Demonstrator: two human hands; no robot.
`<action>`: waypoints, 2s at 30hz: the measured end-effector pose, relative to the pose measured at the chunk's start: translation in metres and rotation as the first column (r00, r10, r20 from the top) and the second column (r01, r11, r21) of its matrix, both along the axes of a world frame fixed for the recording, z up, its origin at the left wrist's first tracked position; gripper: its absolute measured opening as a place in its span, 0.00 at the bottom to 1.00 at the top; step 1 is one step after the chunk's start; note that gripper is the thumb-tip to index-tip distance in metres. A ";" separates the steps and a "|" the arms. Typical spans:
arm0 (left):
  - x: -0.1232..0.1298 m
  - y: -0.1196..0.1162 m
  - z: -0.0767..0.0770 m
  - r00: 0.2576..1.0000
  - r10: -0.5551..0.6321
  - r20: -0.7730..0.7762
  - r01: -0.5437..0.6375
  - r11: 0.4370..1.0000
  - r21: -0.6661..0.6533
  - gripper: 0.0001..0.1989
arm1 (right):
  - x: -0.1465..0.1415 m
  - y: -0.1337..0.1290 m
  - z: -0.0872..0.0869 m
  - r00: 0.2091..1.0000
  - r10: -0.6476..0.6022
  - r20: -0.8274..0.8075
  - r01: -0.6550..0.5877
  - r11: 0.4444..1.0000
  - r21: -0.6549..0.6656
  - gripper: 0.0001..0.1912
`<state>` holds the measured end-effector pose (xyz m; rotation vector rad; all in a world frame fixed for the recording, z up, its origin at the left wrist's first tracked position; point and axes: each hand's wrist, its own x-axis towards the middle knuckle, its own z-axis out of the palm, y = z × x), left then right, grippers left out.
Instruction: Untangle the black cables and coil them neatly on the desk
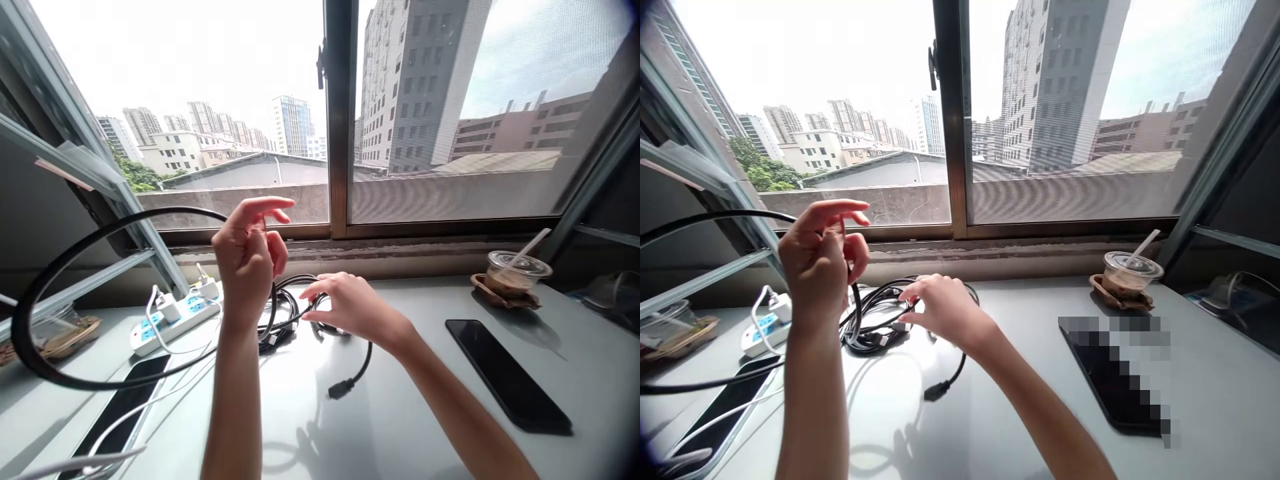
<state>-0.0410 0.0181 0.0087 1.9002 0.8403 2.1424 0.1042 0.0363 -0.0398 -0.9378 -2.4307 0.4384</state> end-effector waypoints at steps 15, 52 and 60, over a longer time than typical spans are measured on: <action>-0.014 -0.011 0.003 0.983 -0.111 -0.147 0.062 0.950 -0.306 0.16 | 0.013 0.014 0.005 0.786 -0.407 -0.466 0.575 0.757 0.310 0.17; -0.003 -0.005 -0.006 0.842 -0.378 -0.384 0.065 0.779 -0.624 0.29 | 0.027 0.015 0.020 0.369 -0.112 -0.923 0.503 0.859 0.097 0.13; -0.027 0.006 -0.002 0.941 -0.228 -0.251 0.095 0.889 -0.449 0.19 | 0.050 0.031 0.025 0.378 -0.068 -0.924 0.495 0.858 0.139 0.10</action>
